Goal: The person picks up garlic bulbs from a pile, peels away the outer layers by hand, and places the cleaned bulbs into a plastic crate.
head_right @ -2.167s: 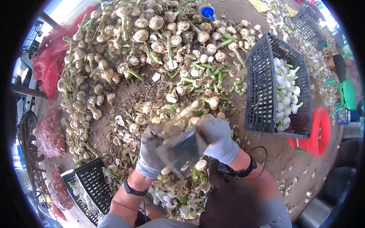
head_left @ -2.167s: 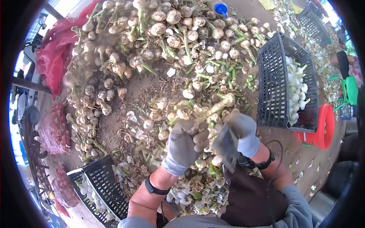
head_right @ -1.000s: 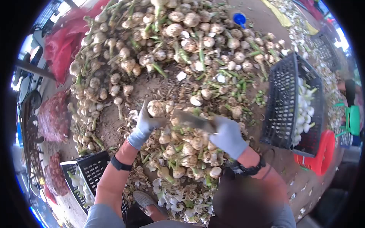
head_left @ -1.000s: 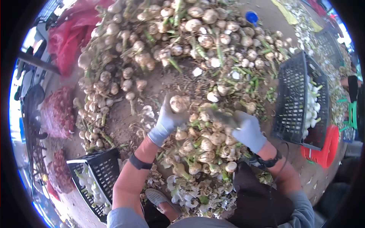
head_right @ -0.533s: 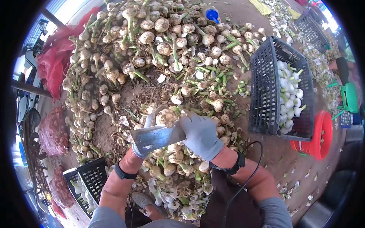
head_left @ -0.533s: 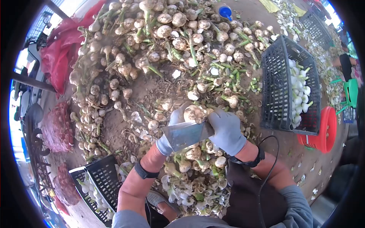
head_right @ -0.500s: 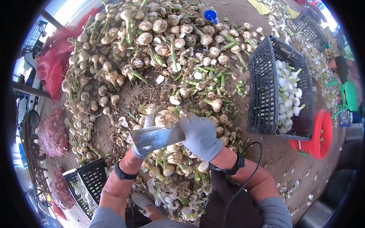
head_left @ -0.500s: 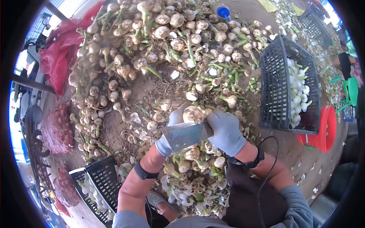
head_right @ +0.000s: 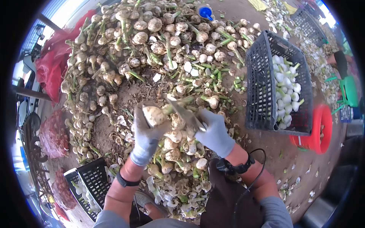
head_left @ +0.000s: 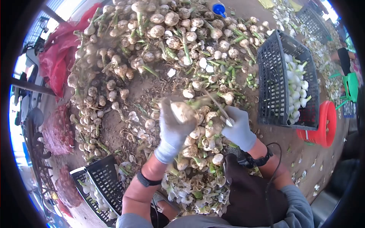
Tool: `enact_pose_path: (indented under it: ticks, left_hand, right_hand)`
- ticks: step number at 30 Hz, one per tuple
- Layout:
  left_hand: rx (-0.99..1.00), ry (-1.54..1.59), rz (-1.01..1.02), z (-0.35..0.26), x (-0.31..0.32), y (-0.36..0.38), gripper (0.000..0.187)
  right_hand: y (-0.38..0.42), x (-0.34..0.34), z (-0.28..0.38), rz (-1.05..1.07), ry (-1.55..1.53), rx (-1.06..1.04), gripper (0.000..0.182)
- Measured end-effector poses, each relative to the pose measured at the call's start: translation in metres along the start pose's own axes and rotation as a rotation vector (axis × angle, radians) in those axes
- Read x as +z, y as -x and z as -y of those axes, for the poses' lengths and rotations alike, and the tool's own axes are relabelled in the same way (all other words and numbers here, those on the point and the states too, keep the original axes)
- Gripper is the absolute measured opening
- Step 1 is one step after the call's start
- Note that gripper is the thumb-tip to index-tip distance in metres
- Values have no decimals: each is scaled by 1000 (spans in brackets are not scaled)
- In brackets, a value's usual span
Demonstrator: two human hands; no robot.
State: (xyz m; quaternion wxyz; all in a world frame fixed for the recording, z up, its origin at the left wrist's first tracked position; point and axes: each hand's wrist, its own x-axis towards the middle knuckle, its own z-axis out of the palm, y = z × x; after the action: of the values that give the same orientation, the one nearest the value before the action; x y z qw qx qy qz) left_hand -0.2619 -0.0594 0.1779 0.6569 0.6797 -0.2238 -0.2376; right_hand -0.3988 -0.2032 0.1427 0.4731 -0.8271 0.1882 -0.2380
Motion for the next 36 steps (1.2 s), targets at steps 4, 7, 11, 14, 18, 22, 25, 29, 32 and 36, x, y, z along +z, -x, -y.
enact_pose_path:
  ticks: [4, 7, 11, 14, 18, 22, 25, 29, 32, 36]
  left_hand:
    - [-13, 513, 455, -19, -1, 17, 53]
    - [189, 48, 494, 34, -33, -7, 65]
    - [-374, -961, -697, 126, -177, -80, 88]
    - [-832, -1064, -777, 136, -250, -112, 92]
    - [-710, -1110, -635, 174, -278, -113, 67]
    - [-1, -89, -274, 169, -196, -96, 60]
    - [-60, 29, -46, 125, -128, -68, 62]
    - [-20, -177, 271, 63, -67, -40, 55]
    - [41, -352, 295, 56, -35, -35, 50]
    - [8, -73, 274, 34, -10, -20, 42]
  right_hand:
    - [15, 13, -76, 55, -96, 230, 17]
    - [26, 12, -105, -218, -692, 778, 19]
    - [9, 6, -78, -17, -184, 507, 17]
    - [1, 7, -82, 46, 5, 436, 14]
    - [-6, 18, -59, 6, -191, 589, 16]
    - [-12, 32, -54, 86, -158, 506, 17]
    - [-26, 35, -13, 212, 83, 193, 14]
    - [-29, 44, 2, 186, 460, -177, 24]
    - [-24, 45, 13, 184, 510, -323, 34]
    - [-21, 38, 10, 104, 547, -343, 38]
